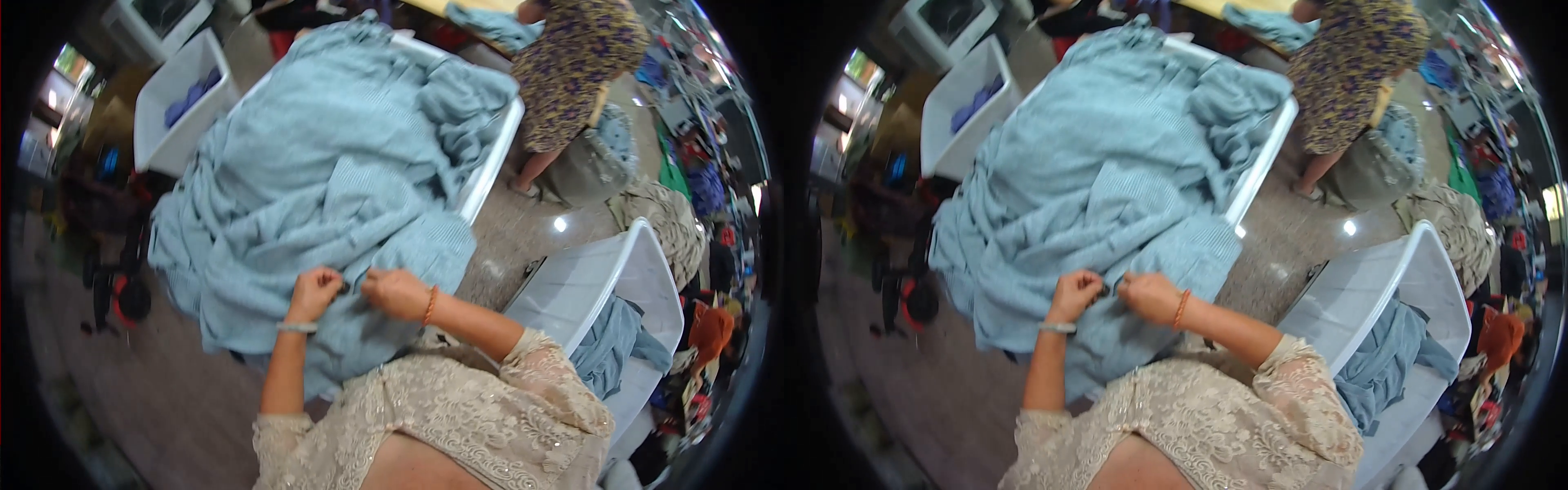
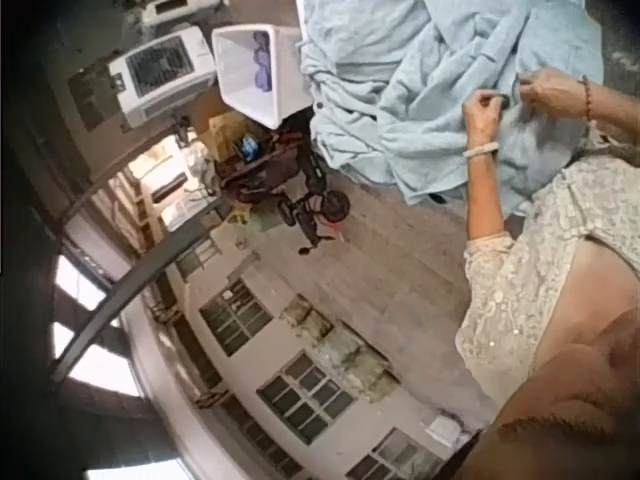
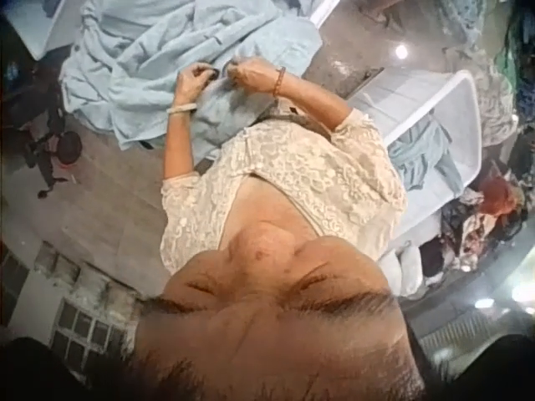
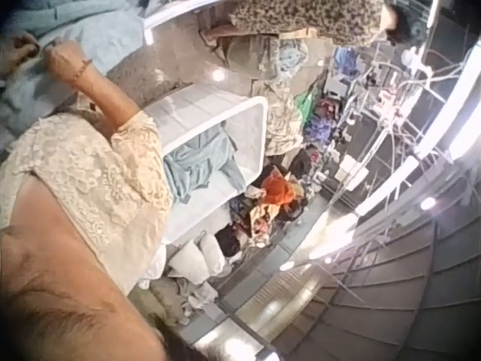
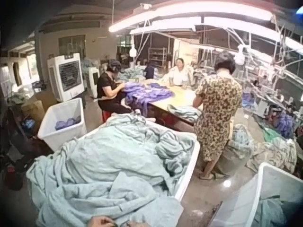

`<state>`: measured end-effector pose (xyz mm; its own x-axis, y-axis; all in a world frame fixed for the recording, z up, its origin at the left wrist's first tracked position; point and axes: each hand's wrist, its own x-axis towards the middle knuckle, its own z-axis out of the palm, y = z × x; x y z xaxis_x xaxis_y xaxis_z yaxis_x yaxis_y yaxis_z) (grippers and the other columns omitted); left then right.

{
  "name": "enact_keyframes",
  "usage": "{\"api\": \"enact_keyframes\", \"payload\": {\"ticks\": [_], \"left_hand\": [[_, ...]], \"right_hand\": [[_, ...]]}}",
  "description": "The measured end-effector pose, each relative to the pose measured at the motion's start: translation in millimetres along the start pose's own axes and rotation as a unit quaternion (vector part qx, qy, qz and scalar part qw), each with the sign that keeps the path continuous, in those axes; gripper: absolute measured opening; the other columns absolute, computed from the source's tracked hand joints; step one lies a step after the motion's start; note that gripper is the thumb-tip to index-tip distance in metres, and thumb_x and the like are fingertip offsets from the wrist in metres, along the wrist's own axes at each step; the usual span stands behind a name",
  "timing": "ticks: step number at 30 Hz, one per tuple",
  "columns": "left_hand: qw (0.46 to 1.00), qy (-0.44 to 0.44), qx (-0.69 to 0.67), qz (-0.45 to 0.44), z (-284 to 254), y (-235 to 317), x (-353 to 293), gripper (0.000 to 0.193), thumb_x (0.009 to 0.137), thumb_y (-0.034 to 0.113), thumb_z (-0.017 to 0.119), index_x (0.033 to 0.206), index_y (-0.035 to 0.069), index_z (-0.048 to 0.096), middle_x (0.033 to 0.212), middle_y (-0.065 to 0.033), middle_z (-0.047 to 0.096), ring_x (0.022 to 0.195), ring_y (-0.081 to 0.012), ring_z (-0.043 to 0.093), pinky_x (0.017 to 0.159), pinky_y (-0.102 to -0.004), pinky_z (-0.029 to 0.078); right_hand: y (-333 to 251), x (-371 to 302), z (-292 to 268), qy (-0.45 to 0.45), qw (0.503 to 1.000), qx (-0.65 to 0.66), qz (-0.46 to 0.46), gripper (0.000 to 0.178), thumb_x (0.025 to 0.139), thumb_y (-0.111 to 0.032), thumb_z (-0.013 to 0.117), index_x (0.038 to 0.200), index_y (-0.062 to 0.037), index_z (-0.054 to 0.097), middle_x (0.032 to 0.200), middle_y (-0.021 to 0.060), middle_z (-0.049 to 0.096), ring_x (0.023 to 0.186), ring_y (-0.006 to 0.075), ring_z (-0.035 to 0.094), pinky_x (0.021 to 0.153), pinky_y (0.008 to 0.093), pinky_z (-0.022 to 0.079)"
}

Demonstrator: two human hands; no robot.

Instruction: Inspecting buttons and quality of sweaters in a garment factory.

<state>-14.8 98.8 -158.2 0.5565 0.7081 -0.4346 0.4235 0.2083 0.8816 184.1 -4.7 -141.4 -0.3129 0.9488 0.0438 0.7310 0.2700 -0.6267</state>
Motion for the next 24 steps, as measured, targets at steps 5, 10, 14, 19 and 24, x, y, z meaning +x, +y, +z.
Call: {"api": "enact_keyframes", "payload": {"ticks": [5, 10, 14, 19, 24], "left_hand": [[0.993, -0.006, -0.097, -0.073, -4, 2, -7, 0.016, 0.088, 0.008, 0.059, 0.1, -0.002, 0.061, 0.08, -0.0056, 0.066, 0.06, -0.0073, 0.057, 0.053, -0.0204, 0.045], [0.993, 0.018, -0.061, -0.101, 1, 10, -8, 0.018, 0.088, 0.006, 0.057, 0.102, -0.003, 0.061, 0.078, -0.005, 0.065, 0.06, -0.0071, 0.056, 0.053, -0.0204, 0.045], [0.997, 0.029, 0.05, -0.045, 6, 11, -5, 0.017, 0.083, 0.009, 0.061, 0.095, -0.003, 0.064, 0.076, -0.0057, 0.066, 0.062, -0.0093, 0.058, 0.057, -0.0234, 0.047], [0.991, 0.02, 0.128, -0.013, 13, 7, -1, 0.017, 0.077, 0.012, 0.068, 0.086, -0.003, 0.066, 0.074, -0.0076, 0.068, 0.066, -0.0139, 0.062, 0.062, -0.0278, 0.05], [0.989, 0.043, 0.139, 0.023, 14, 2, 1, 0.011, 0.077, 0.008, 0.068, 0.083, -0.002, 0.067, 0.074, -0.0108, 0.068, 0.064, -0.0151, 0.062, 0.061, -0.028, 0.05]], "right_hand": [[0, -7, -4, 0.009, 0.999, 0.031, 0.005, 0.008, 0.084, -0.014, 0.052, 0.081, -0.0065, 0.055, 0.083, 0.0108, 0.053, 0.075, 0.0291, 0.06, 0.06, 0.0399, 0.049], [-1, -5, -8, -0.007, 1.0, 0.022, 0.011, 0.011, 0.087, -0.016, 0.052, 0.083, -0.0059, 0.055, 0.085, 0.0108, 0.054, 0.076, 0.0292, 0.061, 0.061, 0.04, 0.049], [0, -5, -7, -0.027, 0.999, 0.009, 0.024, 0.011, 0.087, -0.016, 0.053, 0.086, -0.0046, 0.055, 0.085, 0.0117, 0.055, 0.077, 0.0297, 0.061, 0.063, 0.04, 0.049], [1, -4, -6, 0.004, 0.999, 0.037, 0.016, 0.012, 0.084, -0.014, 0.057, 0.089, -0.0038, 0.053, 0.086, 0.0127, 0.054, 0.077, 0.0305, 0.06, 0.063, 0.0402, 0.049], [0, -3, -9, -0.021, 0.998, 0.047, 0.032, 0.018, 0.079, -0.012, 0.061, 0.091, -0.0031, 0.051, 0.088, 0.0144, 0.055, 0.079, 0.0316, 0.06, 0.064, 0.0406, 0.049]]}}
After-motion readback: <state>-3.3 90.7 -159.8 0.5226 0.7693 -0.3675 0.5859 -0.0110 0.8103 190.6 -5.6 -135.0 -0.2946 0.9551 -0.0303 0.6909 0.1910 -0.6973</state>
